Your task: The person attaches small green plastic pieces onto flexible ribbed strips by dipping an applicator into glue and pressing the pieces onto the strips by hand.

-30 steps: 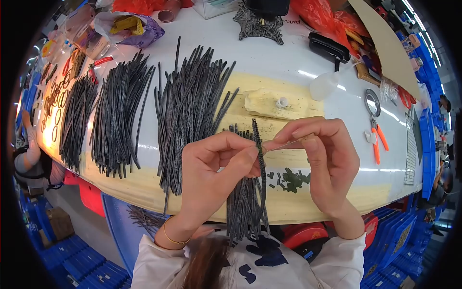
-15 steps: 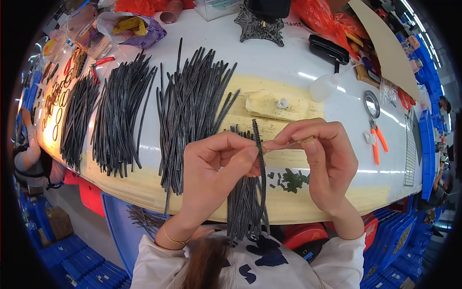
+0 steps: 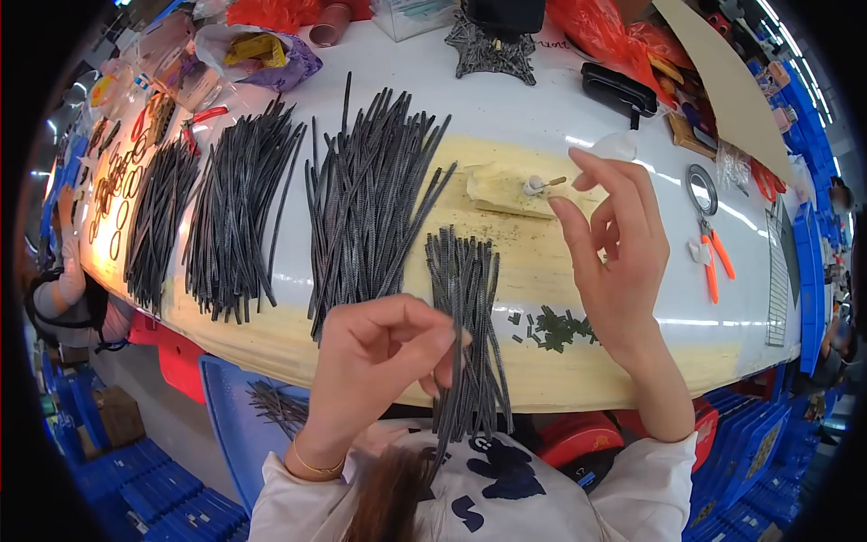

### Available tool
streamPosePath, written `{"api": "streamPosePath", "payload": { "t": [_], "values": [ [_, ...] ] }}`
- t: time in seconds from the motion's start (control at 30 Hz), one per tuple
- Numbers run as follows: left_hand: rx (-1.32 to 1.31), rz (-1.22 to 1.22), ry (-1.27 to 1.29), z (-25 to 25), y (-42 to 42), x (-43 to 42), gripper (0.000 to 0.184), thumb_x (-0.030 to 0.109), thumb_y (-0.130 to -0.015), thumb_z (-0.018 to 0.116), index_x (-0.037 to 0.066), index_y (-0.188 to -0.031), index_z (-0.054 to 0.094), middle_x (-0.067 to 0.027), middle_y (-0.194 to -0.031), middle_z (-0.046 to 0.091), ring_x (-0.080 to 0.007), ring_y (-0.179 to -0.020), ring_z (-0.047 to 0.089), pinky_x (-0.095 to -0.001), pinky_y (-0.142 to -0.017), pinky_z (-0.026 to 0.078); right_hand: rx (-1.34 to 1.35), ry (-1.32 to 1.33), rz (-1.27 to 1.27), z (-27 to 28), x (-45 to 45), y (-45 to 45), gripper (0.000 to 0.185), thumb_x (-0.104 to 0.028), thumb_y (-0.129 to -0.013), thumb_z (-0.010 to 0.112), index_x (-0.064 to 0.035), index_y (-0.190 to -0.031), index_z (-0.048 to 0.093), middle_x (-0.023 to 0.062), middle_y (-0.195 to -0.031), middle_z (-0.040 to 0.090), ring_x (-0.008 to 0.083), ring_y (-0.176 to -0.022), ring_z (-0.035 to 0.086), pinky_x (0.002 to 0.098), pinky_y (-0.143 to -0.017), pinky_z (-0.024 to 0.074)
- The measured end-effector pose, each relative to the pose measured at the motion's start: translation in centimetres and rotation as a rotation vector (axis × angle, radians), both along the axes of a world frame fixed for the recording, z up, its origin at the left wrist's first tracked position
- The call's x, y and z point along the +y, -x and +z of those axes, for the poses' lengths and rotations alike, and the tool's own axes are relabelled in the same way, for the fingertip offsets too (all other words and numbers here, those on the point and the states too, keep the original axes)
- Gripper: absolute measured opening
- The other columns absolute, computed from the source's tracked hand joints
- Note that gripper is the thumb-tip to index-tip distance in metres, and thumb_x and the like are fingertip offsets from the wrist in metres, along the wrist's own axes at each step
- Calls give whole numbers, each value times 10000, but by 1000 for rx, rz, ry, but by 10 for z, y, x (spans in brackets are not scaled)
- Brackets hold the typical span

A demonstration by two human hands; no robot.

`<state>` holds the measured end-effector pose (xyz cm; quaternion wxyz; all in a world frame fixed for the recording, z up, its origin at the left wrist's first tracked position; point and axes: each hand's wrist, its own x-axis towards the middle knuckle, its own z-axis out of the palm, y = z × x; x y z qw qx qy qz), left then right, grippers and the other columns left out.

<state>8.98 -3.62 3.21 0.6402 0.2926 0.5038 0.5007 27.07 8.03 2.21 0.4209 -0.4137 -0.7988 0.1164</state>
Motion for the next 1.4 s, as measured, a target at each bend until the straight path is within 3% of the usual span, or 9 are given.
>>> {"api": "streamPosePath", "payload": {
  "t": [0.03,0.17,0.33,0.53,0.77,0.83,1.0,1.17,1.4],
  "values": [
    [3,7,-3,-2,-1,0,100,24,-822,593,-68,-843,625,-110,-689,612,-133,-548,548,-221,-532,462,3,-3,7,0,-3,1,284,42,-775,617,-26,-1049,584,54,-951,544,82,-560,415,195,-450,338],
    [939,75,-284,-25,-16,12,67,25,-785,610,-39,-802,617,-98,-690,587,-155,-509,513,-251,-492,418,60,13,36,1,-10,-1,320,55,-769,615,-32,-1075,585,54,-933,550,84,-564,422,185,-435,322],
    [1655,266,-359,-32,-11,34,48,-2,-736,628,-1,-783,619,-43,-703,562,-117,-568,502,-238,-500,371,105,-14,15,1,-11,-7,305,60,-778,603,-40,-1066,591,51,-935,552,82,-561,419,182,-436,322],
    [1706,201,-236,-34,-10,42,97,-28,-685,647,20,-765,617,-31,-697,532,-119,-579,483,-244,-521,377,139,-24,7,3,-13,-10,284,69,-785,586,-37,-1048,598,51,-923,553,78,-568,431,176,-438,314],
    [1137,210,-477,-8,-5,9,147,6,-668,685,28,-790,606,-42,-711,569,-137,-570,493,-232,-522,395,296,464,222,7,-27,-3,135,5,-826,592,-6,-956,625,26,-816,554,47,-588,433,154,-448,283],
    [1012,122,-621,-5,-6,4,150,-1,-686,688,18,-821,625,-42,-726,593,-121,-576,519,-209,-539,409,572,1213,369,22,-32,4,139,-51,-867,574,-1,-983,631,22,-863,569,37,-615,421,139,-510,304],
    [236,91,-155,2,-17,6,152,3,-765,673,-13,-914,649,-71,-741,637,-117,-589,576,-178,-574,459,532,1259,444,10,-30,5,104,-52,-862,594,5,-933,644,9,-864,570,33,-608,411,148,-513,304],
    [17,-65,-103,-2,-10,20,179,14,-829,637,-49,-997,632,-115,-739,657,-144,-616,625,-177,-586,502,342,797,465,-1,-37,1,63,-45,-835,627,-7,-879,651,1,-855,568,30,-604,408,149,-503,294],
    [26,51,-137,-18,-10,17,167,10,-837,626,-64,-986,615,-164,-749,663,-172,-607,643,-194,-575,522,-124,622,348,3,-38,-30,66,-17,-763,651,-28,-828,646,7,-829,553,90,-586,449,203,-522,349]
  ]
}}
